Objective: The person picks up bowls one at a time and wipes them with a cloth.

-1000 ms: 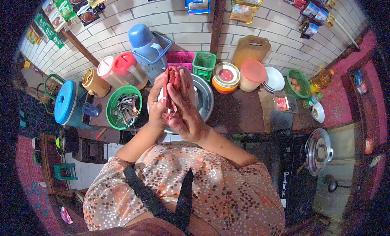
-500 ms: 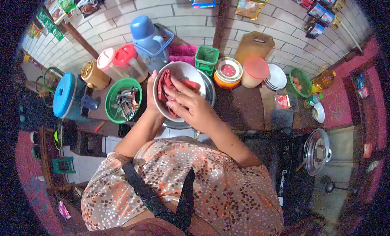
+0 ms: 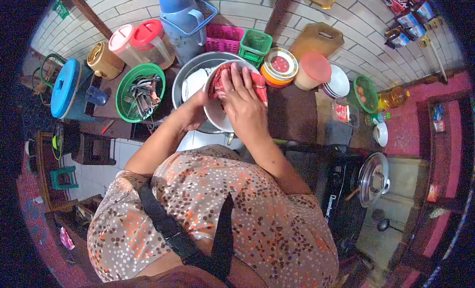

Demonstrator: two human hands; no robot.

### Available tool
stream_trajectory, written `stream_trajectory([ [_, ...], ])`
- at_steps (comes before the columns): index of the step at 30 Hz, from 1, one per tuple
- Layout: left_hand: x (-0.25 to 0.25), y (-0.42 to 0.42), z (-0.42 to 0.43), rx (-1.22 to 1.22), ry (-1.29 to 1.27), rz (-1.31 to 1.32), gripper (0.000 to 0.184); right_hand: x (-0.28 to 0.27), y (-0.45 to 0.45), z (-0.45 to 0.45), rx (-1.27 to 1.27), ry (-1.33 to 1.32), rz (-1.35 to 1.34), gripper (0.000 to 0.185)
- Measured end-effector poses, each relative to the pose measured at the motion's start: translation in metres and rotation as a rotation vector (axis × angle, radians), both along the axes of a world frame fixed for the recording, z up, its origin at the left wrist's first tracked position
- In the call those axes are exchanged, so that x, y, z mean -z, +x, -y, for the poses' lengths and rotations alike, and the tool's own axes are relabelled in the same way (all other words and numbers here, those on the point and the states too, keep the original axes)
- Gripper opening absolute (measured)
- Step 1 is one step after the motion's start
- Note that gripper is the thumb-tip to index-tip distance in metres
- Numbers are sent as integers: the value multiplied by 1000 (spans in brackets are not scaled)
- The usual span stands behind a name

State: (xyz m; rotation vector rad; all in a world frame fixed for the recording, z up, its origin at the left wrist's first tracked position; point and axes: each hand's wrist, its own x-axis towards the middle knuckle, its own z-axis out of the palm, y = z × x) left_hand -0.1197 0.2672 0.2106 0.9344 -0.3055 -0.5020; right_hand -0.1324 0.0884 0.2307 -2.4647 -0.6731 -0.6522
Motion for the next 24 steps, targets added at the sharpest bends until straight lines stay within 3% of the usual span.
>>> stream_trajectory([
  [2,-14,-1,7,-37,207,42,95,-6,-6,3,19,-95,-67,62],
  [3,-13,-2,11,-25,205,36,95,-4,-6,6,19,-99,-73,65],
  [5,-9,-1,19,-72,106,-230,81,1,-4,8,36,-120,-54,66],
  [8,4,3,32,-126,0,-223,70,-1,-12,13,68,-153,-129,64],
  [14,33,17,55,-146,53,-240,81,10,-20,32,6,-139,-368,60],
  [16,42,19,66,-10,-9,-293,63,17,-25,44,63,-150,-355,60],
  [19,55,16,94,29,54,-158,63,26,-30,74,187,-148,-198,66],
  [24,53,5,157,-12,178,-64,66,41,-42,134,291,-215,-174,71],
])
